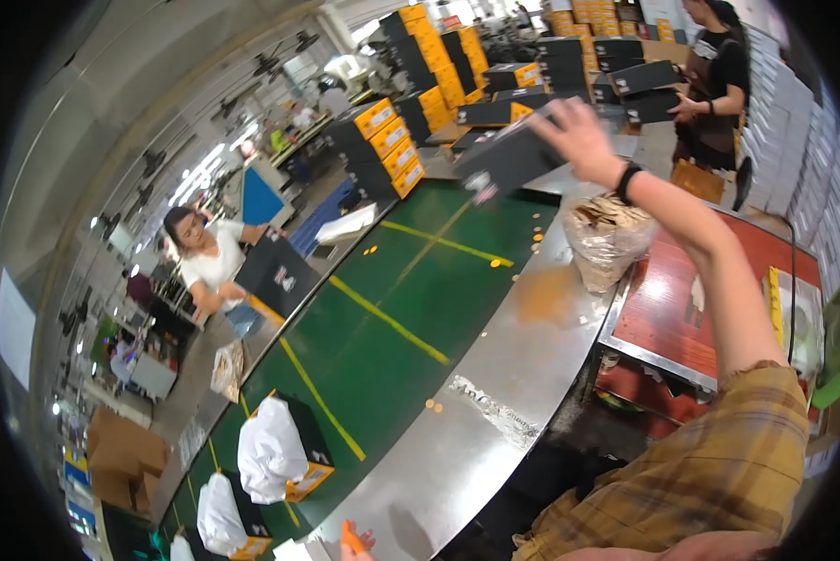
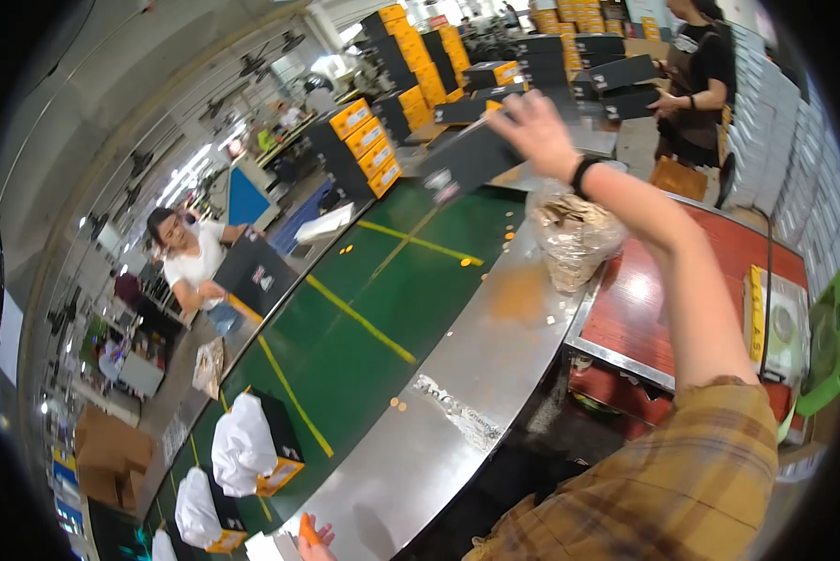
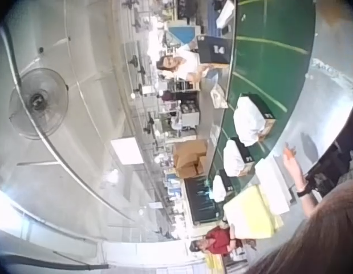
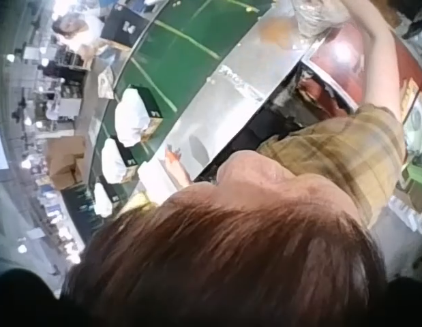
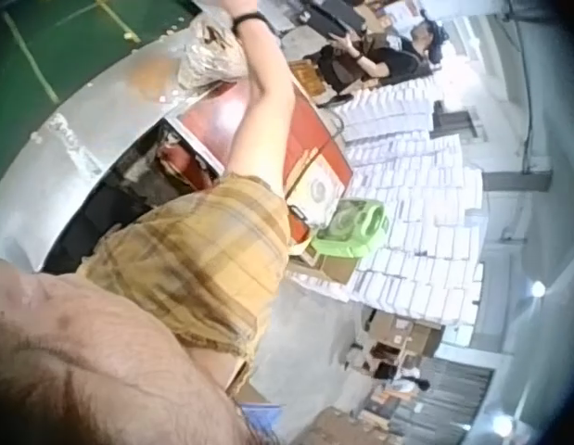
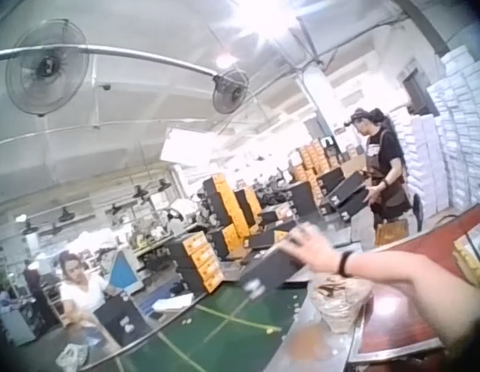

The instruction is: The recorder is packing white sneakers into cardboard boxes on an assembly line.

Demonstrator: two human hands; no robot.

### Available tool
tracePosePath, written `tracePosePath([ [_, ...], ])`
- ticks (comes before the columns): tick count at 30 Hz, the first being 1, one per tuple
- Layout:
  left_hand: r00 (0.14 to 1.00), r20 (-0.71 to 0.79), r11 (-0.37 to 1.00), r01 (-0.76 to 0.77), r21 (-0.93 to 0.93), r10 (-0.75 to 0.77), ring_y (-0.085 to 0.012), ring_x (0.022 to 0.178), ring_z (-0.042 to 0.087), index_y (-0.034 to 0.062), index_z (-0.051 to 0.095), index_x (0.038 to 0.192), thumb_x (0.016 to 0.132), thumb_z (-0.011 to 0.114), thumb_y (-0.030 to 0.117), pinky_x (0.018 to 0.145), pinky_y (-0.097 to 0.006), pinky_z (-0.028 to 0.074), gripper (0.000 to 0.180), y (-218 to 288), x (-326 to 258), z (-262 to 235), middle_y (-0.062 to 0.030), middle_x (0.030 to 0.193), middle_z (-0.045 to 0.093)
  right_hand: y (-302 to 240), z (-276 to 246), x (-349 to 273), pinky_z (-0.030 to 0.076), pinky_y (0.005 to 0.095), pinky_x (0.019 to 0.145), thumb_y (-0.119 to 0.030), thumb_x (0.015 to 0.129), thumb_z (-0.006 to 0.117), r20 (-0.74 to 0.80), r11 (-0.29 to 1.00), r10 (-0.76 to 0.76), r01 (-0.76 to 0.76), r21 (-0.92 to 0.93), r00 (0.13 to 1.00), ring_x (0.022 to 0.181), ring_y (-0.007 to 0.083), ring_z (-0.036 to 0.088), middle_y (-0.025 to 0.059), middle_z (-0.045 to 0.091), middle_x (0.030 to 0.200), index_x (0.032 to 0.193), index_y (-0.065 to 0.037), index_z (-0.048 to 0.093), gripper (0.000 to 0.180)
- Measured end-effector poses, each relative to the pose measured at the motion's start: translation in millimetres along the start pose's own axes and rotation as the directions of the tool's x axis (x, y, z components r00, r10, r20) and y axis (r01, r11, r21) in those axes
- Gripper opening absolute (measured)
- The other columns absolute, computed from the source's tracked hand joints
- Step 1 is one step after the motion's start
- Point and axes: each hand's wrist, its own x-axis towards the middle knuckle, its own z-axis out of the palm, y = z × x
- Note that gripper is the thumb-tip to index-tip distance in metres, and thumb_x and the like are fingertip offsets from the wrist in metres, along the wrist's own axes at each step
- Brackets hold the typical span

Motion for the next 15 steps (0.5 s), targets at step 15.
tracePosePath([
  [15,0.902,-0.078,0.549,0.187,-0.815,-0.424,-0.0363,0.127,0.044,0.0108,0.03,0.126,0.1,0.041,0.045,0.099,-0.054,0.045,0.044,-85,209,-67,-0.0217,0.147,0.032,-332,-45,-199,0.009,0.0643,0.112,-0.058,0.057,0.082,0.436,0.43,-0.779,-0.122,0.894,0.45,0.14,0.0578,0.001,0.0307,0.01,0.155,0.148,-0.015,0.033,0.112],
])
